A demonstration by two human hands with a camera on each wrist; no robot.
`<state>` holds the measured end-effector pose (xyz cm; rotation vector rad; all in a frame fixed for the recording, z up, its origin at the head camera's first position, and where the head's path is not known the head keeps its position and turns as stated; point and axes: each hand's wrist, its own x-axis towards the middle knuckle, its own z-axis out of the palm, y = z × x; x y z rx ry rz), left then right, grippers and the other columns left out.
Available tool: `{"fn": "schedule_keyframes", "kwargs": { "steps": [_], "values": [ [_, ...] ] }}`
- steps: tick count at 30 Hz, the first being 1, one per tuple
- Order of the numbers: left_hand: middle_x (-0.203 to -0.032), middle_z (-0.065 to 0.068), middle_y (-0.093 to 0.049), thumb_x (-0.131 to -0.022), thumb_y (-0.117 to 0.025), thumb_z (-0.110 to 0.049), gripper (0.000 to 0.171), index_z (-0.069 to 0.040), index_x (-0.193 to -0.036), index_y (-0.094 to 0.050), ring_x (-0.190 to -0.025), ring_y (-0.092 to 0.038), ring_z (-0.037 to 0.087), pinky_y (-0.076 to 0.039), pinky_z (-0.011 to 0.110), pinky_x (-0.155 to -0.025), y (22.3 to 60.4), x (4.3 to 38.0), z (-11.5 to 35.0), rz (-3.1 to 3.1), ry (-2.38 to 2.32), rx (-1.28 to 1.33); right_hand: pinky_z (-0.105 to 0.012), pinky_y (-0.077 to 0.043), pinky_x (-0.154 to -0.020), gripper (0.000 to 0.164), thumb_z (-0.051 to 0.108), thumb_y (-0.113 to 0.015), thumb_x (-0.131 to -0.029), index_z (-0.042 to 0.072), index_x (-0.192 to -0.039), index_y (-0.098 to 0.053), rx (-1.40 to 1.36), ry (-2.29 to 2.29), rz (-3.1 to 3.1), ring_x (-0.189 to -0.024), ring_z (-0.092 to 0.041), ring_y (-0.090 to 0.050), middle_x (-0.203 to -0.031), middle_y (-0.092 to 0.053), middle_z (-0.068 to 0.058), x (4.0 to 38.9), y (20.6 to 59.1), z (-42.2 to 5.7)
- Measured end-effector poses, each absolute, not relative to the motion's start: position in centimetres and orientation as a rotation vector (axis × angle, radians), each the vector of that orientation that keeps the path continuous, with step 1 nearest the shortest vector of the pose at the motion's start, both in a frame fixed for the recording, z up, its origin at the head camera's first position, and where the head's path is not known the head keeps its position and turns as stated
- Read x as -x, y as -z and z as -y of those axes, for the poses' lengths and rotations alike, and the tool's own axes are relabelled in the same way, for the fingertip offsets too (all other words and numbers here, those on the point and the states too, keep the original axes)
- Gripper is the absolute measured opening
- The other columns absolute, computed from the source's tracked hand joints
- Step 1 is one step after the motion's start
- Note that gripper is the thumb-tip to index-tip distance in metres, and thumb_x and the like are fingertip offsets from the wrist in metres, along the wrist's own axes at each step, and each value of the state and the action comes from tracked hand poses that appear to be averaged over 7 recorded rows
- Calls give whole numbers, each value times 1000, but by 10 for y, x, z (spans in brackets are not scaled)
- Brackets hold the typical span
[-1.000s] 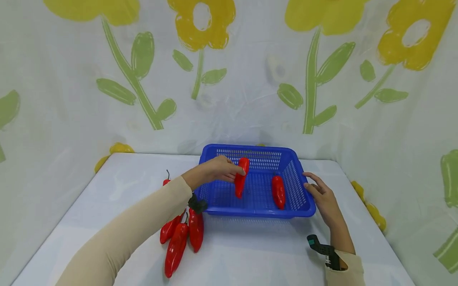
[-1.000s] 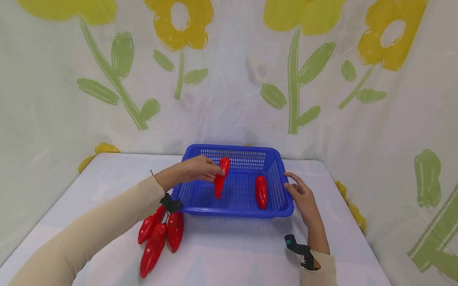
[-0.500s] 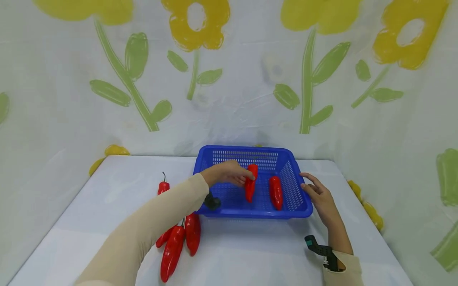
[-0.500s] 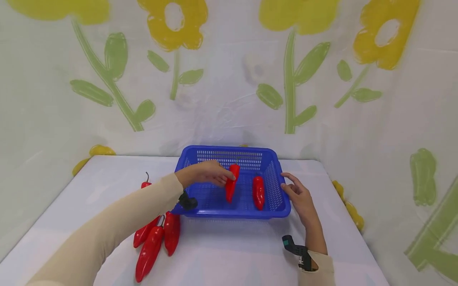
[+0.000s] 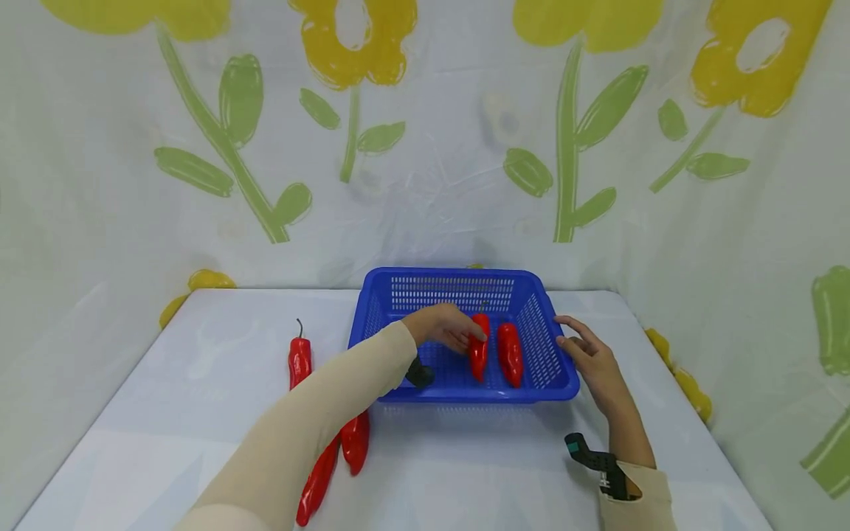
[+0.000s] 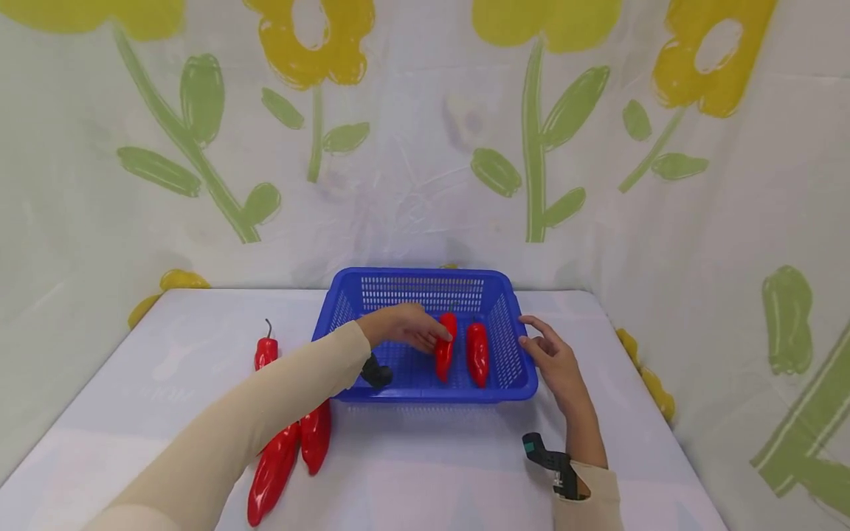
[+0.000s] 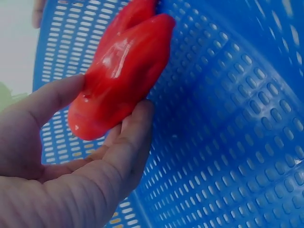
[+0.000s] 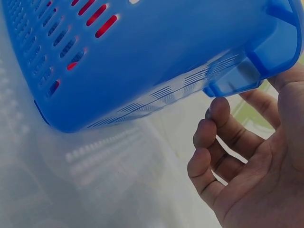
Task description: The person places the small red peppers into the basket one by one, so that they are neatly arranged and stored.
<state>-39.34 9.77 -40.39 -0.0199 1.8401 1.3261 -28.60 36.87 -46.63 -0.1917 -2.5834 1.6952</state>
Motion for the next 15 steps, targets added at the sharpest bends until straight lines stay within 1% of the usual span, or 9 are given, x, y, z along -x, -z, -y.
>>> {"fn": "schedule_keyframes", "kwargs": {
  "steps": [7, 12, 15],
  "values": [
    [-105, 24, -63, -86, -76, -3, 44, 11, -122, -54, -108, -64, 38, -51, 47, -99, 405, 396, -104, -1848, -1313, 64, -56, -42, -106, 58, 51, -55, -99, 28, -151, -44, 168, -1702, 2565, -110, -28, -58, -122, -63, -19, 287, 462, -368],
    [-107, 26, -62, -86, -76, 0, 44, 12, -121, -54, -108, -63, 40, -50, 48, -99, 408, 396, -109, -1834, -1319, 93, -60, -39, -107, 57, 49, -57, -100, 27, -151, -44, 165, -1712, 2565, -112, -31, -56, -120, -63, -20, 284, 460, -368],
    [-110, 27, -60, -87, -75, 0, 46, 14, -124, -52, -111, -61, 41, -49, 49, -100, 410, 395, -114, -1813, -1295, 85, -61, -39, -106, 57, 47, -57, -100, 26, -151, -44, 169, -1703, 2572, -111, -32, -55, -118, -63, -20, 283, 460, -367]
  ]
}}
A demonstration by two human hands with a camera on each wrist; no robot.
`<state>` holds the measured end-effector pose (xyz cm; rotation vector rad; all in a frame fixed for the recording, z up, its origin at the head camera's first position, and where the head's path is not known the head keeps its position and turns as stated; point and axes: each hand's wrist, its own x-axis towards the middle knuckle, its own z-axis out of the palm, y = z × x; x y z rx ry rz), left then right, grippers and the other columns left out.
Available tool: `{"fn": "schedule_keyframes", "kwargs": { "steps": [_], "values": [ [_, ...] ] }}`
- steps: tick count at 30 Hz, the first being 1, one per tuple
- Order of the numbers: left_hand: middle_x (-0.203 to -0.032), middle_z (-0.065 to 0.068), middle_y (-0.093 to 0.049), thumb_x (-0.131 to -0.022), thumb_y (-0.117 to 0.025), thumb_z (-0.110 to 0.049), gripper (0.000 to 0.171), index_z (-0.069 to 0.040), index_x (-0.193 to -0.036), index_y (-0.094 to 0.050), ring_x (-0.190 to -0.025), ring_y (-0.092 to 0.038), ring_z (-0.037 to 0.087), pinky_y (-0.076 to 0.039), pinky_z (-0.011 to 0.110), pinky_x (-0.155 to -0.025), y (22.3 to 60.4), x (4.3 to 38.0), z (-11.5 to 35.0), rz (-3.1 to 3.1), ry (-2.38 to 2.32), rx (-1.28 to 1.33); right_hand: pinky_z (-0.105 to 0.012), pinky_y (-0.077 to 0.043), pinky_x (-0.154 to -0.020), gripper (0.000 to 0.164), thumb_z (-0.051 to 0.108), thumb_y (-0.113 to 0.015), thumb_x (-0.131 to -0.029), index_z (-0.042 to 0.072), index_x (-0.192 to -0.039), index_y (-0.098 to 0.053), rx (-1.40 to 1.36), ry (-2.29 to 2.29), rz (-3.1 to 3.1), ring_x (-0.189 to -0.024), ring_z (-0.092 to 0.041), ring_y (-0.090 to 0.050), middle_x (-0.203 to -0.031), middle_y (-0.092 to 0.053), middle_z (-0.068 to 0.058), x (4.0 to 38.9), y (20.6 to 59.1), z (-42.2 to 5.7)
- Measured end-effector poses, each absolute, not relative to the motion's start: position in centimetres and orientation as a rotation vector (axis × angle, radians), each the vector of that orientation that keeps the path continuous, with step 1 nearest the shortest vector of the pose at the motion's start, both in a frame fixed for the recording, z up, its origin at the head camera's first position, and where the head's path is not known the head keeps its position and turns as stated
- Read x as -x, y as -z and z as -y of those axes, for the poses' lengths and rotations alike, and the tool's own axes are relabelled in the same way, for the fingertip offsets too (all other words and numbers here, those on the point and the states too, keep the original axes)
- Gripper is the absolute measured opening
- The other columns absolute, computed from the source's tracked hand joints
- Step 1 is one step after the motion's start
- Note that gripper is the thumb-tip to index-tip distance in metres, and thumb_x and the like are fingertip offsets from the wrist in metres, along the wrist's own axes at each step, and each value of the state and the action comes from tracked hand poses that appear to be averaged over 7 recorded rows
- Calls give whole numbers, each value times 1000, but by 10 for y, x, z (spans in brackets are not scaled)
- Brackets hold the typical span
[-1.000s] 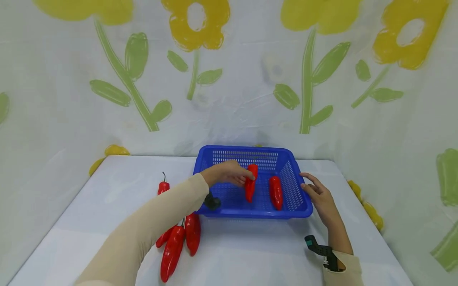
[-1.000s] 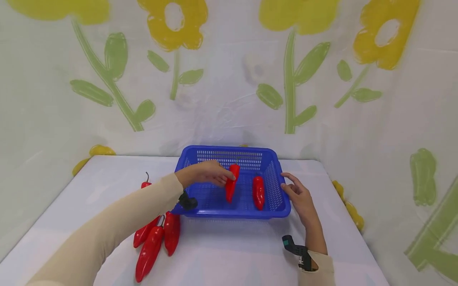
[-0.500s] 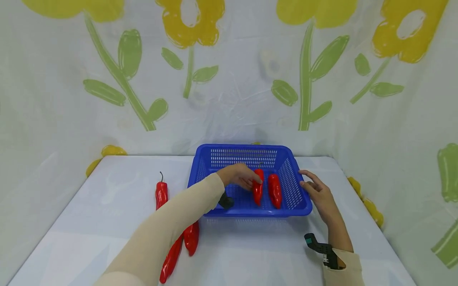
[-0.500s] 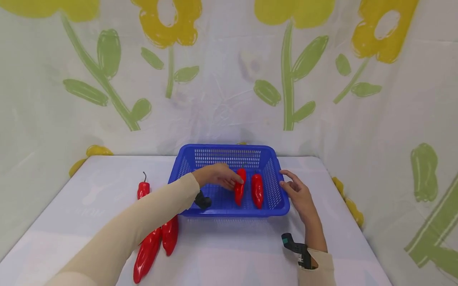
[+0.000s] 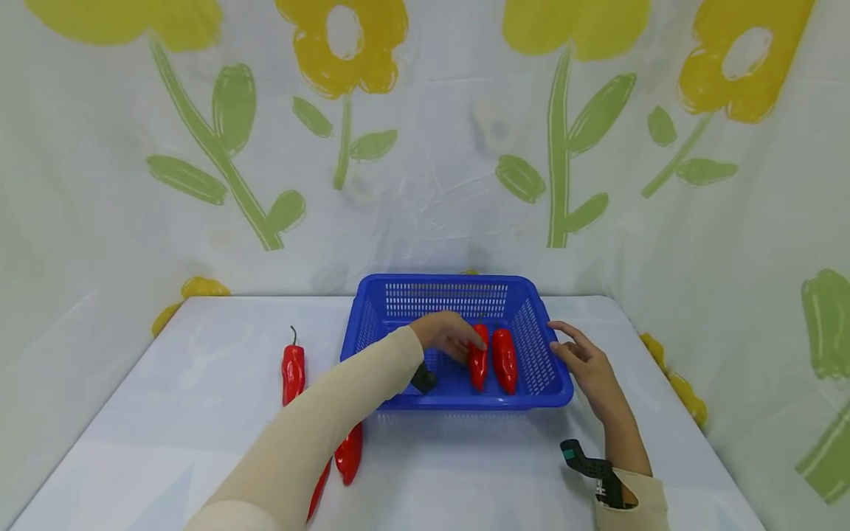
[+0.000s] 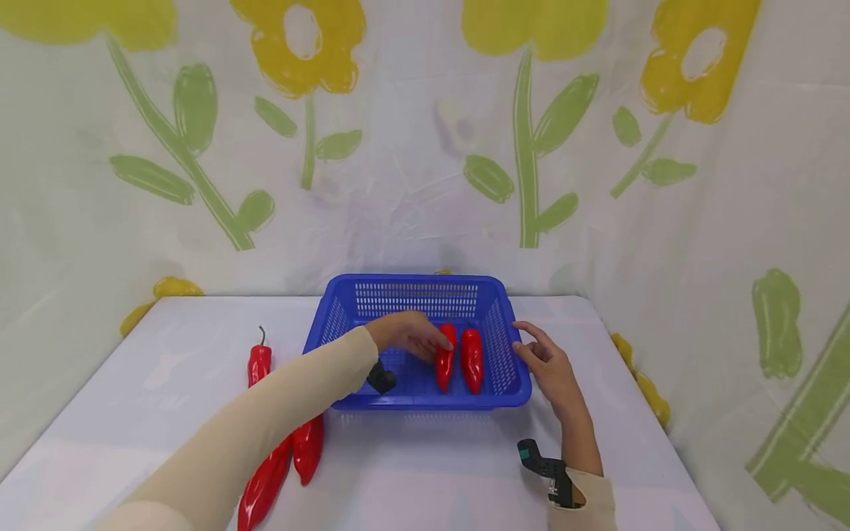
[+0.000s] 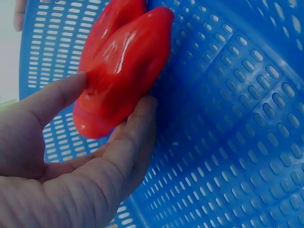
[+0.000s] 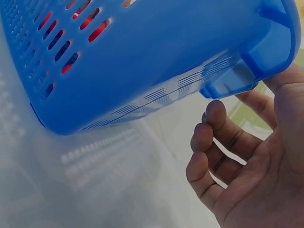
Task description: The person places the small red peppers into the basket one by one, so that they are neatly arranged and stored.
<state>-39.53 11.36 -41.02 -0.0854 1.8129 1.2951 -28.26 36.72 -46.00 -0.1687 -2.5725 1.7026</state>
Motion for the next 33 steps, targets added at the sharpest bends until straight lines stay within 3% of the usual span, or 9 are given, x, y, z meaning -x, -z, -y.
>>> {"fn": "schedule_keyframes", "kwargs": {
  "steps": [14, 22, 33],
  "values": [
    [-117, 28, -60, -91, -71, 0, 47, 14, -130, -50, -120, -57, 43, -47, 50, -102, 415, 394, -132, -1833, -1305, 96, -46, -45, -99, 54, 47, -58, -100, 26, -148, -48, 140, -1682, 2555, -103, -28, -57, -109, -65, -17, 284, 465, -369],
    [-123, 32, -57, -92, -71, -4, 47, 14, -130, -50, -122, -56, 44, -49, 49, -100, 406, 391, -133, -1902, -1234, 40, -45, -47, -98, 55, 49, -58, -99, 27, -148, -47, 165, -1666, 2563, -103, -29, -57, -110, -65, -17, 286, 464, -370],
    [-117, 30, -62, -94, -64, -5, 38, 14, -125, -51, -108, -64, 40, -53, 45, -96, 399, 386, -114, -2076, -1425, -78, -43, -48, -98, 56, 50, -58, -98, 28, -149, -47, 178, -1701, 2565, -105, -29, -58, -115, -64, -17, 285, 467, -372]
  ]
}}
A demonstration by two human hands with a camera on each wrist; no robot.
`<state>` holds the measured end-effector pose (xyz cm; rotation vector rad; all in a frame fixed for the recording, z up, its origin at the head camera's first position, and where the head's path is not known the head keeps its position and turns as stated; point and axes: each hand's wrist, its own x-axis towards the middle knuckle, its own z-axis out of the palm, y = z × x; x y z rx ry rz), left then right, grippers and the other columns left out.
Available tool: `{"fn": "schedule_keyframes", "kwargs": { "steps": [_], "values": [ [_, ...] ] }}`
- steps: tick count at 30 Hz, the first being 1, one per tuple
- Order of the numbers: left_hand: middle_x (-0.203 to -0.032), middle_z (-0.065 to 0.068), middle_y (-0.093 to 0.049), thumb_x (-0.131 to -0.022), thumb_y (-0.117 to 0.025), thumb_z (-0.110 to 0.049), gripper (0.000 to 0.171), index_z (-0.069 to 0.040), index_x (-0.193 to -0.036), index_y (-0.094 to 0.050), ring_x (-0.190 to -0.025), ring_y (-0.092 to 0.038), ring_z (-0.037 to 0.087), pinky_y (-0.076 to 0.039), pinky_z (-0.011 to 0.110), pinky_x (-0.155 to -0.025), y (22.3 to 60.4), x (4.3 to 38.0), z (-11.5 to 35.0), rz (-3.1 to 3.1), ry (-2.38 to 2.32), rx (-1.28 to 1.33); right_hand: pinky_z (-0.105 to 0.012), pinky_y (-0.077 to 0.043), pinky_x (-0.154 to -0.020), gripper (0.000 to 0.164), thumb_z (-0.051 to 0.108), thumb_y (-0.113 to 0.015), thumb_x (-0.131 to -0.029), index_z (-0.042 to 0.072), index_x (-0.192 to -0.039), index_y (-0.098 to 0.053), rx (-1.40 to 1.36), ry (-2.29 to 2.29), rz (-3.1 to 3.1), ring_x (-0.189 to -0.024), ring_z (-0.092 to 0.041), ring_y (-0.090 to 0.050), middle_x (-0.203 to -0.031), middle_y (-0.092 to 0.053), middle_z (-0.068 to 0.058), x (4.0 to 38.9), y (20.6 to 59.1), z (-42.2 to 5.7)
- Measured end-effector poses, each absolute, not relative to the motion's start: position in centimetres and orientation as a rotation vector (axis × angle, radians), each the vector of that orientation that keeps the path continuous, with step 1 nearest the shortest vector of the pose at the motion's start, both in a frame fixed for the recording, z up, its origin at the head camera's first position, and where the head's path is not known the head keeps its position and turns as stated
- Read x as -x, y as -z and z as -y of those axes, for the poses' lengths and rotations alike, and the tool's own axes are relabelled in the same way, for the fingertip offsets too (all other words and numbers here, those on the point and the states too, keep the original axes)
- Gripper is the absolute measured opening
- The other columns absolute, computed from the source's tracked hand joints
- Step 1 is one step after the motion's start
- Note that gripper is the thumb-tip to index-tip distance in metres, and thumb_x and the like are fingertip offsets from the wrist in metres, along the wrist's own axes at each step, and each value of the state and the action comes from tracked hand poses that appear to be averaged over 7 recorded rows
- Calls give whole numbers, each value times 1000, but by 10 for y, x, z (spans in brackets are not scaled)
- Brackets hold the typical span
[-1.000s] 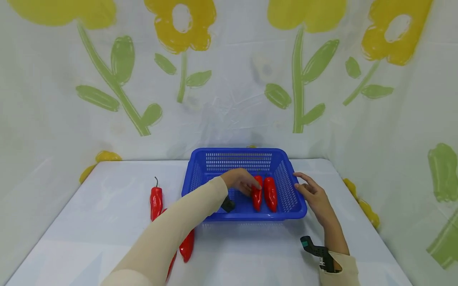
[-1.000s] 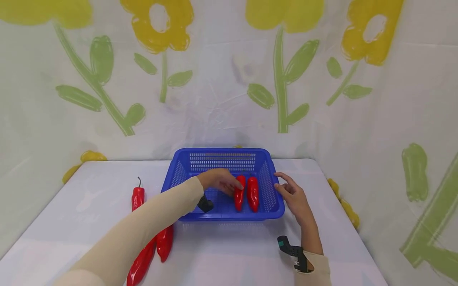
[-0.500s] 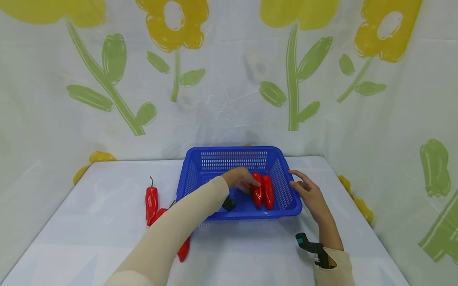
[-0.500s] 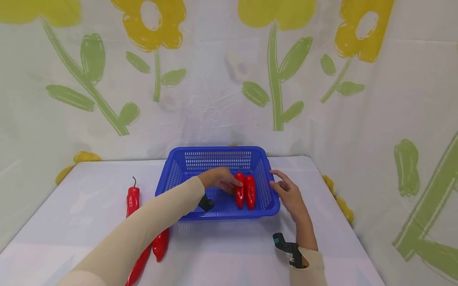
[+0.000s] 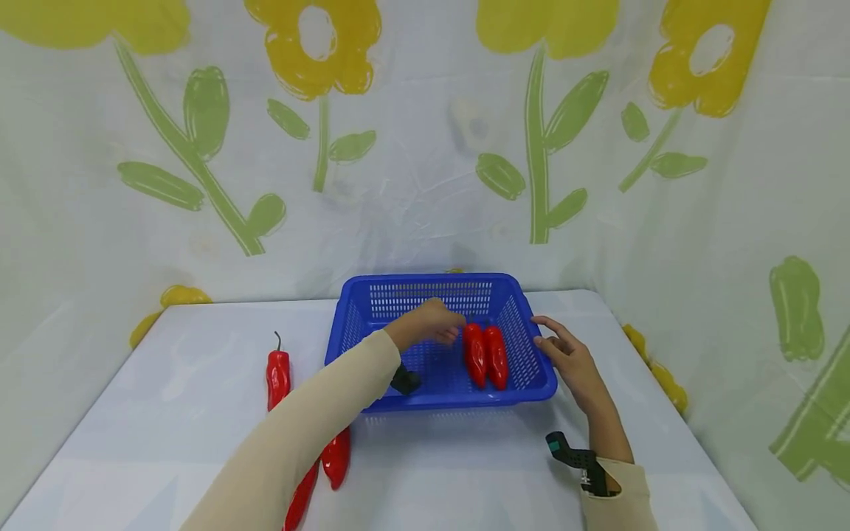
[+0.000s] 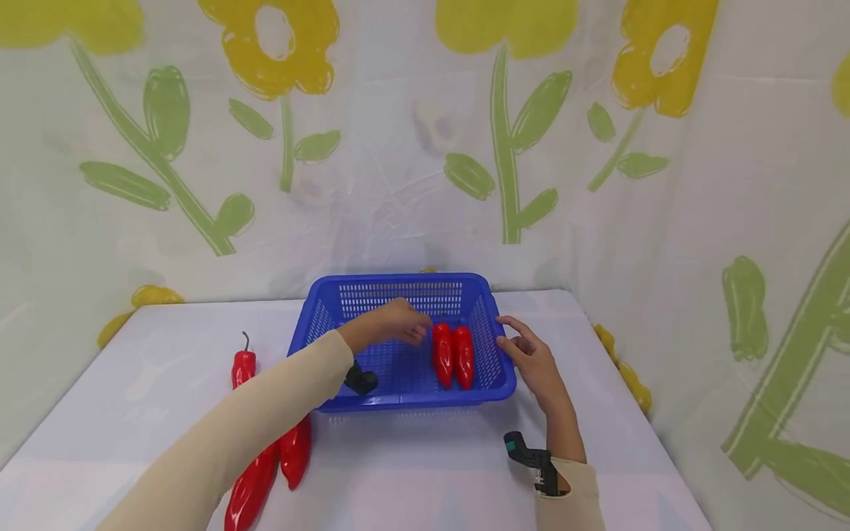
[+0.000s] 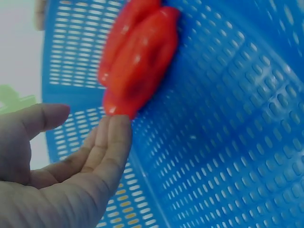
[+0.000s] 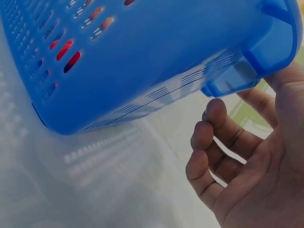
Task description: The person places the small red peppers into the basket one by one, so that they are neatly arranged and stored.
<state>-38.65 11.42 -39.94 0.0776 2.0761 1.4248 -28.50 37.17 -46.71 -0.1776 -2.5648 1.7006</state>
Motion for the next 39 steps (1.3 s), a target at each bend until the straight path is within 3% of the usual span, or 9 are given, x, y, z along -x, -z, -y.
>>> {"fn": "schedule_keyframes", "kwargs": {
  "steps": [7, 20, 27, 39],
  "values": [
    [-117, 28, -65, -98, -62, -7, 35, 16, -124, -57, -102, -69, 33, -52, 45, -97, 389, 386, -93, -1933, -1589, -211, -47, -46, -100, 54, 49, -58, -99, 29, -148, -47, 185, -1690, 2566, -106, -29, -57, -117, -64, -18, 282, 466, -370],
    [-108, 12, -69, -98, -65, -17, 24, -1, -116, -67, -98, -68, 23, -54, 39, -95, 378, 355, -42, -2001, -1773, -411, -51, -48, -100, 56, 49, -56, -100, 30, -151, -43, 191, -1672, 2582, -109, -30, -59, -125, -62, -18, 281, 465, -369],
    [-108, 11, -69, -99, -64, -20, 24, -3, -116, -67, -101, -68, 27, -50, 47, -100, 380, 335, -19, -2019, -1846, -445, -55, -46, -102, 58, 50, -56, -99, 30, -152, -43, 193, -1701, 2588, -111, -31, -59, -128, -61, -19, 281, 465, -366],
    [-113, 16, -67, -100, -63, -23, 30, -1, -120, -64, -104, -66, 28, -55, 35, -93, 388, 310, 20, -2010, -2025, -394, -61, -41, -105, 59, 53, -55, -99, 29, -152, -43, 203, -1688, 2594, -119, -38, -56, -134, -57, -23, 280, 462, -365]
  ]
}}
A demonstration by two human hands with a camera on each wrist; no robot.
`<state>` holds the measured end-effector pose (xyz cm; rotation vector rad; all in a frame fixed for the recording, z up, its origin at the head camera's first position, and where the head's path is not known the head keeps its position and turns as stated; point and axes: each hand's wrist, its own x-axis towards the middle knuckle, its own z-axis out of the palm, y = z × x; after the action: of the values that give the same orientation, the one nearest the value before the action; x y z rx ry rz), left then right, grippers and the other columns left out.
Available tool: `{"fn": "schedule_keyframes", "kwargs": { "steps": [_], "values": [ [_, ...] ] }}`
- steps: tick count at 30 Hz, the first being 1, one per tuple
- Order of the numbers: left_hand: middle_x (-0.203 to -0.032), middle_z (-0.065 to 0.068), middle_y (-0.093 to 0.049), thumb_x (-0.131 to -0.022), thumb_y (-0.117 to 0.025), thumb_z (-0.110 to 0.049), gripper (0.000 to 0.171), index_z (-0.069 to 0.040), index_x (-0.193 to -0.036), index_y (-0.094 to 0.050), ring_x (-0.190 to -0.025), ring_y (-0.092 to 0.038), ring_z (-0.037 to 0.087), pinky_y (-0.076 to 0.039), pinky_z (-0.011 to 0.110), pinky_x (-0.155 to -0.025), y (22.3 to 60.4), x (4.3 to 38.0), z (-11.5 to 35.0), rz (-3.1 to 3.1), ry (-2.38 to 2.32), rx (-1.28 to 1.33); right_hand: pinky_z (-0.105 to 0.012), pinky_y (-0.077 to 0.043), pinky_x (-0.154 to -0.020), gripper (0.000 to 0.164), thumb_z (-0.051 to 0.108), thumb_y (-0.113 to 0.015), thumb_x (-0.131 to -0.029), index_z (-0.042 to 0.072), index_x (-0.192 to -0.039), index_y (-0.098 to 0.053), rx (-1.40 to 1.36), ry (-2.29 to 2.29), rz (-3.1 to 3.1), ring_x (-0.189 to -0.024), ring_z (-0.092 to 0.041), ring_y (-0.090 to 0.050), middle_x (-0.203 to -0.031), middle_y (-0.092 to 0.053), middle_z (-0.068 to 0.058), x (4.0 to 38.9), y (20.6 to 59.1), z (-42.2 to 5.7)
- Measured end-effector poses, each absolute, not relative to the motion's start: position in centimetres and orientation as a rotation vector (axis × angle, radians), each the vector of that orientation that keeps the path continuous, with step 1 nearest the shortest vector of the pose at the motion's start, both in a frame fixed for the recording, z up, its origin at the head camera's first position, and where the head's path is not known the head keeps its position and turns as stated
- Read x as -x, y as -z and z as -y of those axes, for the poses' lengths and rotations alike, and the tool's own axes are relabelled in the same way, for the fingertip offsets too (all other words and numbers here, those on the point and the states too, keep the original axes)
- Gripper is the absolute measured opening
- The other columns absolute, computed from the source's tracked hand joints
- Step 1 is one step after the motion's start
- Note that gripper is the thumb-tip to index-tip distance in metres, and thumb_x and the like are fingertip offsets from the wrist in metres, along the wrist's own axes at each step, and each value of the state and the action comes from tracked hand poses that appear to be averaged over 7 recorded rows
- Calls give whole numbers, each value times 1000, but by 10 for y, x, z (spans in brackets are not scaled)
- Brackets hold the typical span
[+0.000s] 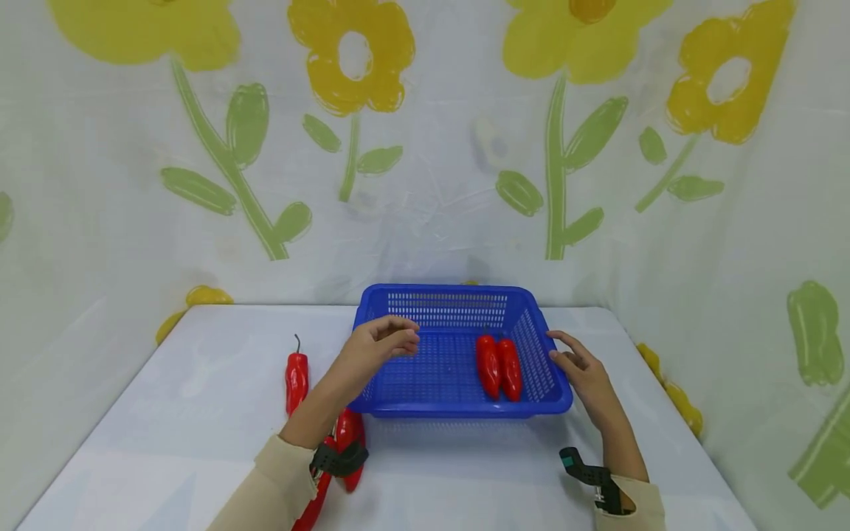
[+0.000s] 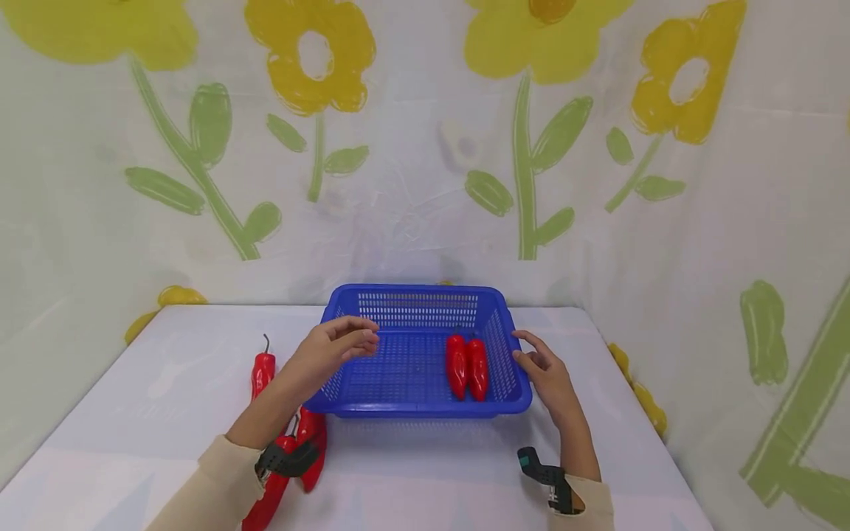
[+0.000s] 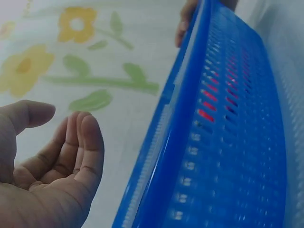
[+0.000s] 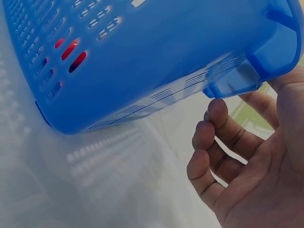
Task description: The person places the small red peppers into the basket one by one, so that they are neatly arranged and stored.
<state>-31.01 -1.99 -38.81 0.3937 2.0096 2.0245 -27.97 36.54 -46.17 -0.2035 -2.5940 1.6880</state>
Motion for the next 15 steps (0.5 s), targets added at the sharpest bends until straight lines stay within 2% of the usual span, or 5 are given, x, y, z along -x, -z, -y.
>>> {"fn": "schedule_keyframes", "kwargs": {
  "steps": [3, 9, 15],
  "values": [
    [-115, 17, -65, -100, -64, -24, 34, 1, -124, -61, -106, -65, 29, -54, 33, -94, 392, 301, 38, -1990, -2097, -328, -59, -43, -104, 60, 55, -55, -98, 30, -151, -43, 223, -1679, 2601, -117, -37, -57, -133, -58, -22, 280, 464, -364],
    [-120, 27, -58, -101, -61, -19, 38, 7, -129, -54, -107, -64, 30, -53, 33, -96, 399, 287, 70, -1916, -2284, -244, -60, -43, -103, 60, 56, -55, -98, 31, -151, -43, 226, -1666, 2599, -120, -38, -56, -137, -56, -22, 280, 465, -364],
    [-118, 28, -60, -100, -63, -17, 38, 7, -128, -54, -107, -64, 32, -54, 32, -94, 408, 278, 86, -1921, -2349, -202, -61, -41, -105, 61, 56, -54, -98, 31, -152, -42, 245, -1668, 2605, -124, -41, -53, -142, -52, -22, 279, 464, -365]
  ]
}}
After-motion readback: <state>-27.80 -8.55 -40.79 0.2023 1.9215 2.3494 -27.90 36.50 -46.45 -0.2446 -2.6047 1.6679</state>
